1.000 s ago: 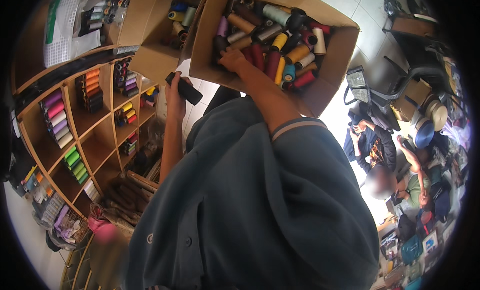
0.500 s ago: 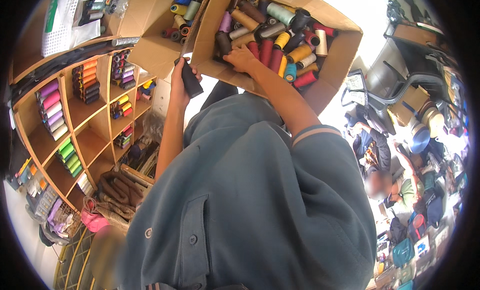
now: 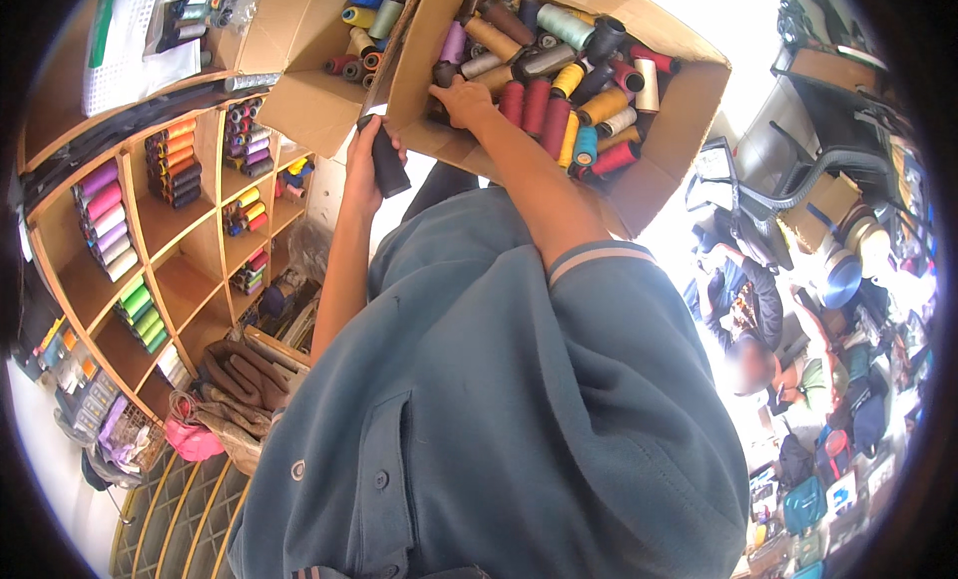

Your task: The person sorts colorful thread spools from cardboard boxes and places them onto a wooden shelf. They pick up spools of various colors, including yellow, orange, and black, and arrange them in rows on the shelf compartments.

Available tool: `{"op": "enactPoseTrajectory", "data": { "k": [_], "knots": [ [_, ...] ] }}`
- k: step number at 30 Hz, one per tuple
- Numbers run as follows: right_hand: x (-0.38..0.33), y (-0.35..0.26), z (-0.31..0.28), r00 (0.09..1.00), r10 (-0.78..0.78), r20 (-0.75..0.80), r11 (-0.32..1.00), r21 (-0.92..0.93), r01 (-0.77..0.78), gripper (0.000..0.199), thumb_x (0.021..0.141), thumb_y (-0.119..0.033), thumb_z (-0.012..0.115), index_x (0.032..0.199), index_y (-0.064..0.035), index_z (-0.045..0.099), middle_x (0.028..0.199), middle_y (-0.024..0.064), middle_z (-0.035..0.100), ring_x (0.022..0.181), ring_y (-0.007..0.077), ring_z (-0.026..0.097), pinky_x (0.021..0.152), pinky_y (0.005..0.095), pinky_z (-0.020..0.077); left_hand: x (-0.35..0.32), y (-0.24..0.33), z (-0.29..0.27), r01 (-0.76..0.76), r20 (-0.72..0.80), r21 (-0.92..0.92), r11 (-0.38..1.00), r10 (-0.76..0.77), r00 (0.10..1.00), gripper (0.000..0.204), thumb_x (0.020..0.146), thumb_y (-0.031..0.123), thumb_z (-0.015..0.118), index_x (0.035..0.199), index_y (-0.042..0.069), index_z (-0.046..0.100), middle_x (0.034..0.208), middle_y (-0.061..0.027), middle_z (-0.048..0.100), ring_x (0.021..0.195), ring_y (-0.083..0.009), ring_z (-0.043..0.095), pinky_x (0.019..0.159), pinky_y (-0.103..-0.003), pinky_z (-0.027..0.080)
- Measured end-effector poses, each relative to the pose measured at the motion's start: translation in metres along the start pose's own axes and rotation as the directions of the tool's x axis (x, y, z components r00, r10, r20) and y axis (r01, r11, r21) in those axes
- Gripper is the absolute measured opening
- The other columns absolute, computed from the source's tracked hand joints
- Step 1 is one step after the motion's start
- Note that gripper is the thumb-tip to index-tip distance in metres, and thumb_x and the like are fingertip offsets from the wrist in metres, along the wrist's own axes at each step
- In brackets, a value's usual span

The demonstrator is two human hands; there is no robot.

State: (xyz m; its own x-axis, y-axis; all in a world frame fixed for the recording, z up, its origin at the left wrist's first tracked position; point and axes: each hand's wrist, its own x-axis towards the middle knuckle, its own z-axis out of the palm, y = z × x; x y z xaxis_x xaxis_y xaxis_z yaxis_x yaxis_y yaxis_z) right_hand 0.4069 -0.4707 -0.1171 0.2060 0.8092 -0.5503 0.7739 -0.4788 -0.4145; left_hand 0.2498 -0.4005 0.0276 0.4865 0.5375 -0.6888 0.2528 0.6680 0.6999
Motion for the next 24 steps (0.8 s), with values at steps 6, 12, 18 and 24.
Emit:
{"op": "enactPoseTrajectory", "data": {
  "k": [6, 12, 18, 24],
  "knots": [
    [0.006, 0.008, 0.005, 0.999, 0.033, 0.012, 0.999, -0.013, -0.033, 0.06, 0.084, -0.022, 0.059, 0.14, -0.0328, 0.04, 0.128, 0.0223, 0.047, 0.11, 0.0382, 0.058, 0.088, 0.0436, 0.0512, -0.007, -0.004, -0.012, 0.005, -0.045, -0.034, 0.999, -0.006, 0.999, 0.029, 0.094, 0.031, 0.056, 0.108, 0.005, 0.05, 0.071, -0.0063, 0.055, 0.061, -0.0167, 0.057, 0.056, -0.028, 0.048],
    [-0.009, 0.036, 0.012, 0.981, 0.008, -0.194, 0.947, 0.317, 0.055, 0.052, 0.082, -0.015, 0.059, 0.133, -0.0222, 0.048, 0.12, 0.024, 0.052, 0.105, 0.0418, 0.058, 0.088, 0.0467, 0.0495, -0.001, -0.008, -0.015, 0.025, -0.052, -0.042, 0.999, -0.027, 0.998, 0.028, 0.094, 0.03, 0.057, 0.107, 0.006, 0.051, 0.071, -0.006, 0.055, 0.061, -0.0165, 0.057, 0.056, -0.028, 0.048],
    [-0.042, 0.109, 0.009, 0.728, 0.016, -0.685, 0.978, 0.162, 0.131, 0.035, 0.073, -0.006, 0.06, 0.109, -0.0041, 0.058, 0.1, 0.0215, 0.056, 0.098, 0.0383, 0.055, 0.085, 0.0459, 0.0481, 0.005, -0.006, -0.006, 0.041, -0.004, -0.005, 0.999, -0.041, 0.999, 0.031, 0.094, 0.031, 0.056, 0.108, 0.005, 0.05, 0.072, -0.0065, 0.055, 0.061, -0.0166, 0.056, 0.055, -0.028, 0.047],
    [-0.081, 0.158, -0.025, 0.473, 0.703, -0.532, 0.703, 0.413, -0.579, 0.038, 0.079, -0.015, 0.06, 0.116, -0.0062, 0.053, 0.118, 0.0194, 0.048, 0.107, 0.04, 0.055, 0.084, 0.0493, 0.0493, 0.011, -0.005, 0.006, 0.05, 0.014, 0.019, 0.999, -0.05, 0.999, 0.031, 0.093, 0.032, 0.057, 0.108, 0.005, 0.051, 0.071, -0.0065, 0.054, 0.06, -0.0159, 0.055, 0.055, -0.028, 0.047]
  ]
}}
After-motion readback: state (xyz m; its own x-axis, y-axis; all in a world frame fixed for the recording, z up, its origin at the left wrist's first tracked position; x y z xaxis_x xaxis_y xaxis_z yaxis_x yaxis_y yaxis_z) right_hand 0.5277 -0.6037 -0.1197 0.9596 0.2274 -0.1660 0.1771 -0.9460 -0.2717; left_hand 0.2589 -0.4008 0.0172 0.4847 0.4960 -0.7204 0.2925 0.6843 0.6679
